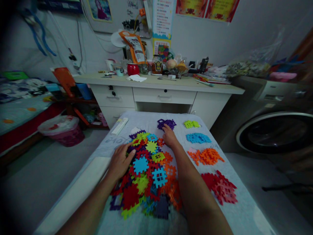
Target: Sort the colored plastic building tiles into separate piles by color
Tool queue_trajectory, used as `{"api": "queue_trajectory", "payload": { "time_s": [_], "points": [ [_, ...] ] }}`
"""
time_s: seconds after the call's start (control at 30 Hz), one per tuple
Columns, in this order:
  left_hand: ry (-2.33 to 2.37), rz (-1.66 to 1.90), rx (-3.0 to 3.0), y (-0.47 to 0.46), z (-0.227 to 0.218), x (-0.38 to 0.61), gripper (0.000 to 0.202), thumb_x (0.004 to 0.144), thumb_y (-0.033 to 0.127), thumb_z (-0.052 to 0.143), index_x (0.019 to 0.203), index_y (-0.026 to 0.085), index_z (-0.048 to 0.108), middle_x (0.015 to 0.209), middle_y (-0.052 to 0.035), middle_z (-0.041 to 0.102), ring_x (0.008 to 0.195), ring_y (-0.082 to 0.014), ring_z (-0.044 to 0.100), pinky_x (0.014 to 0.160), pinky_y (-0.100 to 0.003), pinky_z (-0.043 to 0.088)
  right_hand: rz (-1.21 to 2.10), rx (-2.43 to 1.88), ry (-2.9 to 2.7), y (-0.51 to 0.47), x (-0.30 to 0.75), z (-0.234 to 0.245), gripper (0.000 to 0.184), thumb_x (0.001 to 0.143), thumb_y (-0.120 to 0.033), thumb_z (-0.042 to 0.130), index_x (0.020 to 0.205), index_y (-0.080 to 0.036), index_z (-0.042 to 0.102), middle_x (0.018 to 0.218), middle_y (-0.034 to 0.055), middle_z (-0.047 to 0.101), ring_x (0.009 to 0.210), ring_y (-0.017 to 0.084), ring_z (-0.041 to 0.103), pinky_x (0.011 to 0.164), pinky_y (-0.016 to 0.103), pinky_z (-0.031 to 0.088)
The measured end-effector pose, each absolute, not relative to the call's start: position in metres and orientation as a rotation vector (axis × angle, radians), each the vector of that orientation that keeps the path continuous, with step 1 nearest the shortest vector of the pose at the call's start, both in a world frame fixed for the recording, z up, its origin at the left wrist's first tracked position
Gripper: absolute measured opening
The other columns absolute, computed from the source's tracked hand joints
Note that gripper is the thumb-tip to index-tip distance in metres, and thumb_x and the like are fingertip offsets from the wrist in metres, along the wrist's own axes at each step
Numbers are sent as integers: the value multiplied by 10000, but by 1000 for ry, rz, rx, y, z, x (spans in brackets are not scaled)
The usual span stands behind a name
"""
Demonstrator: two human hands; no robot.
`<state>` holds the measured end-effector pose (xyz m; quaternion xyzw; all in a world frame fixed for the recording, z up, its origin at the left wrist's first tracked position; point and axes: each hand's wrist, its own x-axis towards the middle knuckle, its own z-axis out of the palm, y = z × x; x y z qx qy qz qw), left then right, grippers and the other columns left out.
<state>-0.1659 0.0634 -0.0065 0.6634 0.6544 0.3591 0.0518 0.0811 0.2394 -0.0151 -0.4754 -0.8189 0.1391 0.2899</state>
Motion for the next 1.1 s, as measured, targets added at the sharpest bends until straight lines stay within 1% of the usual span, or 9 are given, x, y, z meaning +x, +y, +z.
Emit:
{"api": "queue_trajectory", "payload": {
  "time_s": [0.17, 0.3, 0.4, 0.53, 0.67, 0.77, 0.9, 1.0, 1.1],
  "points": [
    [2000, 1076, 2025, 63, -5, -165, 415, 947, 448, 433, 1251, 196, 561, 1202, -104, 635, 1156, -263, 542, 1051, -490, 405, 390, -1290, -2192, 230, 77, 4, 468, 750, -46, 519, 1184, -141, 664, 1321, 143, 606, 1243, 257, 531, 1098, 452, 369],
    [1999, 1088, 2027, 62, -3, -164, 389, 944, 436, 444, 1247, 222, 562, 1177, -86, 643, 1138, -259, 549, 1039, -487, 413, 672, -1183, -2203, 220, 67, 13, 335, 785, -153, 609, 1108, -191, 688, 1141, 77, 700, 992, 213, 638, 935, 379, 483],
    [1999, 1096, 2018, 62, -2, -164, 389, 939, 437, 448, 1241, 221, 566, 1179, -87, 644, 1140, -262, 550, 1037, -486, 413, 807, -1114, -2205, 214, 60, 15, 349, 723, -169, 692, 1070, -205, 695, 1070, 42, 718, 943, 199, 639, 883, 336, 492],
    [2000, 1087, 2016, 62, -2, -163, 401, 939, 443, 445, 1239, 208, 569, 1182, -94, 645, 1140, -257, 553, 1040, -473, 411, 865, -1099, -2143, 209, 57, 19, 425, 683, -187, 732, 1105, -191, 681, 1026, 42, 709, 929, 188, 622, 849, 310, 485],
    [2008, 1073, 2026, 63, -3, -164, 391, 939, 443, 446, 1232, 213, 569, 1162, -89, 648, 1126, -255, 561, 1024, -470, 423, 991, -1127, -2008, 208, 58, 21, 465, 657, -203, 723, 1118, -184, 663, 951, 9, 665, 737, 121, 571, 692, 247, 479],
    [2013, 1055, 2041, 64, -5, -165, 398, 944, 446, 438, 1231, 202, 567, 1175, -97, 645, 1133, -260, 558, 1025, -473, 422, 1151, -1101, -1869, 207, 58, 22, 413, 648, -237, 706, 1056, -185, 664, 840, -26, 620, 639, 90, 526, 592, 209, 444],
    [2020, 1054, 2043, 64, -6, -166, 402, 945, 456, 432, 1238, 213, 562, 1203, -95, 637, 1142, -267, 554, 1034, -489, 415, 1280, -1072, -1678, 209, 65, 26, 316, 625, -286, 686, 921, -186, 643, 690, -52, 575, 594, 95, 512, 541, 199, 409],
    [2012, 1049, 2043, 64, -7, -166, 408, 951, 460, 420, 1240, 207, 558, 1217, -100, 632, 1150, -266, 551, 1040, -490, 411, 1194, -1108, -1583, 216, 85, 36, 302, 613, -326, 686, 869, -180, 624, 637, -57, 561, 548, 96, 486, 511, 207, 386],
    [2010, 1042, 2049, 64, -8, -166, 408, 951, 461, 421, 1242, 208, 555, 1224, -98, 632, 1160, -262, 550, 1048, -487, 404, 929, -1282, -1571, 225, 121, 51, 240, 634, -296, 660, 836, -170, 632, 602, -48, 556, 535, 104, 487, 510, 217, 377]
  ]
}}
